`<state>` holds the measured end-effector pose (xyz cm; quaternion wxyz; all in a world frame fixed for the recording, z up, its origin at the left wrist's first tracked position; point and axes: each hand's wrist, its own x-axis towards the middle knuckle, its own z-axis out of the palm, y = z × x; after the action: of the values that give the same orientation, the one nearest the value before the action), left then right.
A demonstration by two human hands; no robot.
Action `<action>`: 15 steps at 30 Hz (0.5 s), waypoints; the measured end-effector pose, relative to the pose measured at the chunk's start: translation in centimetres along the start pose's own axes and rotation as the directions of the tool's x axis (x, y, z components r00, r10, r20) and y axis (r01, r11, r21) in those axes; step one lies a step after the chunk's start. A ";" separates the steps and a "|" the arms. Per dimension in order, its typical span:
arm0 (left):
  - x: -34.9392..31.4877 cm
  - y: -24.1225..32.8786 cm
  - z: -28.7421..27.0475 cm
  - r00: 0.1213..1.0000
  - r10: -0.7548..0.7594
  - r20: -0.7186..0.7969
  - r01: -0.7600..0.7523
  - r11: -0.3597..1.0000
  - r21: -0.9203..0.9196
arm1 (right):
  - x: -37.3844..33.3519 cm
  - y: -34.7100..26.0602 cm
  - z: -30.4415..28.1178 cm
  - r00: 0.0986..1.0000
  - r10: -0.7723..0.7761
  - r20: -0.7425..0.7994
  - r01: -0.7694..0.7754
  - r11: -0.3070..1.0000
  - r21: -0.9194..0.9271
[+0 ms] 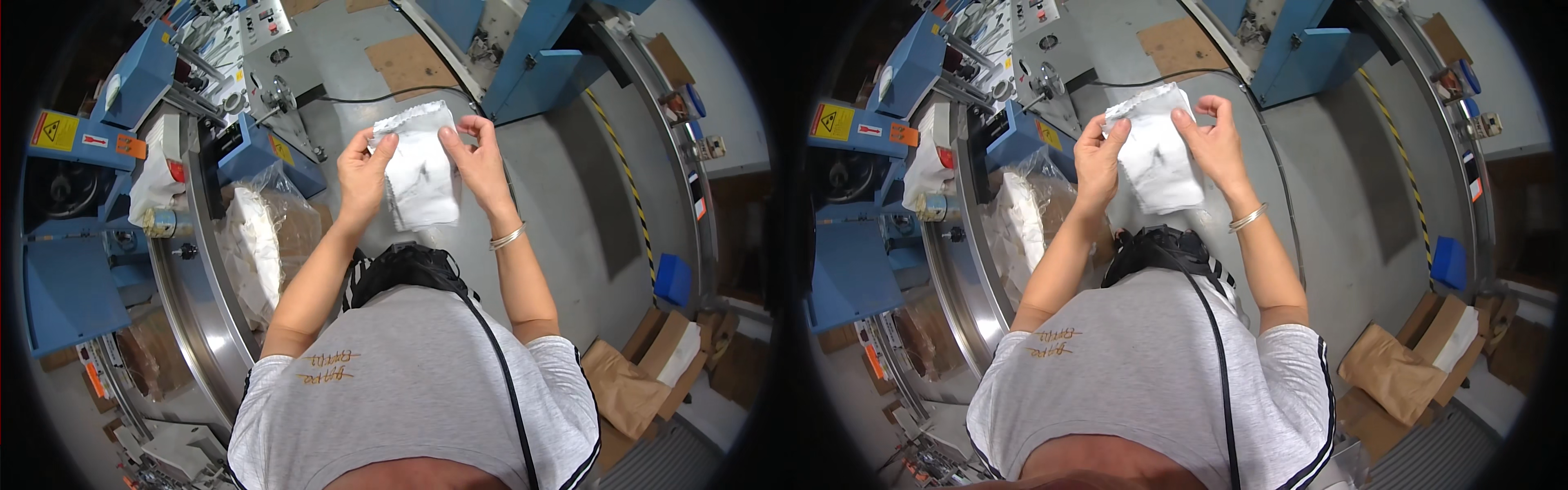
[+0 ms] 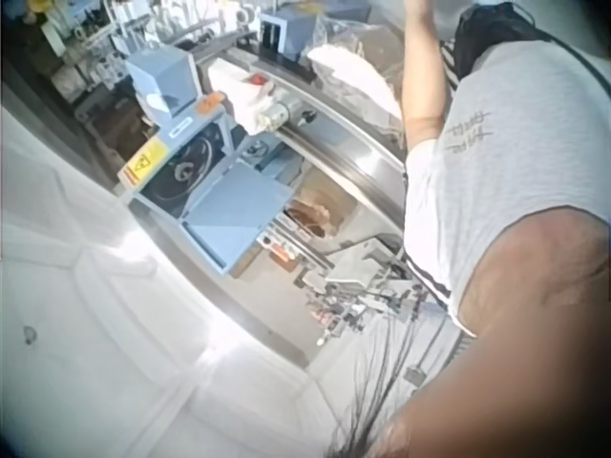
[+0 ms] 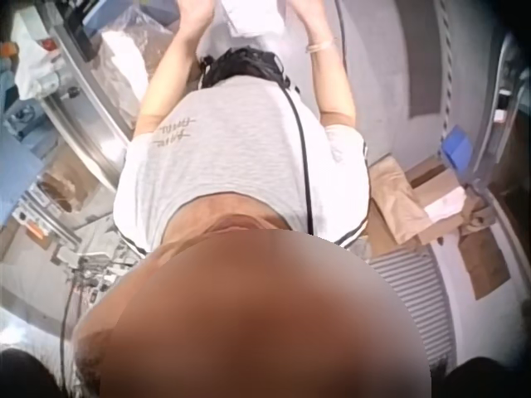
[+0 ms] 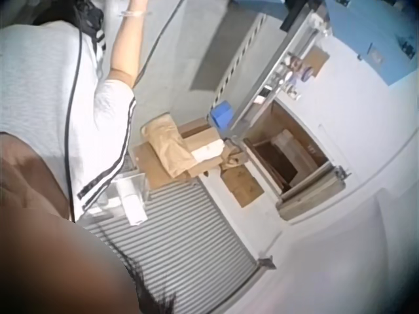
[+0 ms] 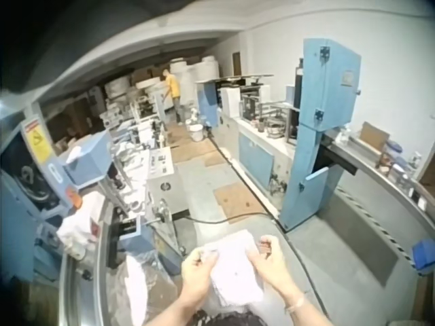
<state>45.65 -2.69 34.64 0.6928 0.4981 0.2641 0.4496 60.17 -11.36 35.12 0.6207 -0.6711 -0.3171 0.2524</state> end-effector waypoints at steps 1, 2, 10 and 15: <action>0.0 0.2 0.1 1.000 -0.004 -0.013 0.003 0.999 -0.040 | 0.1 -0.3 -0.2 1.000 0.001 -0.003 -0.001 1.000 0.000; 0.1 0.1 -0.3 1.000 0.002 0.005 -0.002 1.000 -0.023 | 0.2 -0.8 -0.5 0.987 0.099 0.129 -0.120 0.978 0.169; 0.1 1.2 -0.7 0.998 -0.016 0.066 0.014 0.999 0.033 | 0.8 -1.1 -1.0 0.920 0.153 0.362 -0.275 0.908 0.316; 0.0 1.4 -1.0 0.996 -0.002 0.087 -0.001 0.999 0.037 | 0.7 -1.0 -0.9 0.886 0.095 0.453 -0.297 0.867 0.399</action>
<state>44.34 -2.11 35.60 0.6945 0.5299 0.2420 0.4223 61.23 -11.41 36.23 0.6487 -0.4648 -0.3027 0.5211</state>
